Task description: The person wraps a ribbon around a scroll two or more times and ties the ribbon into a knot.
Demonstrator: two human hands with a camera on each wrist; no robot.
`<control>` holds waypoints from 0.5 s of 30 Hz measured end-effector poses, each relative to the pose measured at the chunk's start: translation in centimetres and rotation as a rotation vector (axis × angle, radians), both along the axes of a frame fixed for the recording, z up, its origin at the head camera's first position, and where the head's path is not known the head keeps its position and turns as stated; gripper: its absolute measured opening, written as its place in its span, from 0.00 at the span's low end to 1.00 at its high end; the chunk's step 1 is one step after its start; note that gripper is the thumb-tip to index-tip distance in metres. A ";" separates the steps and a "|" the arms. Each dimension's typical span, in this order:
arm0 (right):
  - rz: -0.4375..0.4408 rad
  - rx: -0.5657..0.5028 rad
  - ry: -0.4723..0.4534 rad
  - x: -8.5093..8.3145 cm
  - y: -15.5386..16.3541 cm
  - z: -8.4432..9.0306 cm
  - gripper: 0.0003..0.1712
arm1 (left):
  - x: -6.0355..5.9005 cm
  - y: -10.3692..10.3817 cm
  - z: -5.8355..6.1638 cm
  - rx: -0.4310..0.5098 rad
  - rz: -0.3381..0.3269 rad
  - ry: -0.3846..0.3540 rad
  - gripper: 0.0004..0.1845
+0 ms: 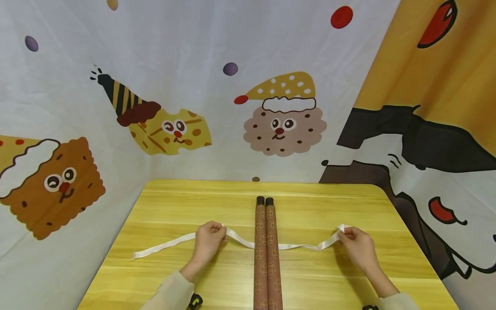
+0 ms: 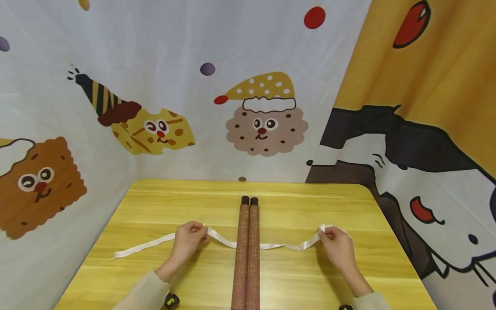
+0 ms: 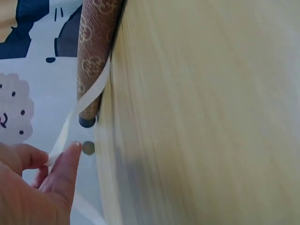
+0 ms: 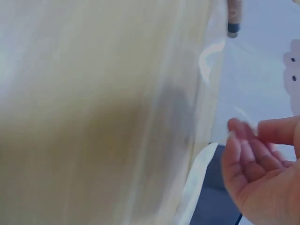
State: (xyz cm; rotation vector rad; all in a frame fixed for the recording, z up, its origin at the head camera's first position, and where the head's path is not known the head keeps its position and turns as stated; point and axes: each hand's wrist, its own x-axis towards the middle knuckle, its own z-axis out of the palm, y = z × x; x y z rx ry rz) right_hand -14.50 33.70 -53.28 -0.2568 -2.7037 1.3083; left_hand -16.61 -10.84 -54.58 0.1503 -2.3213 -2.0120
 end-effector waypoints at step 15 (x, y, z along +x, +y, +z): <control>0.065 -0.353 0.044 -0.6 -4.7 3.3 0.18 | 0.0 4.2 1.7 0.101 -0.079 0.103 0.08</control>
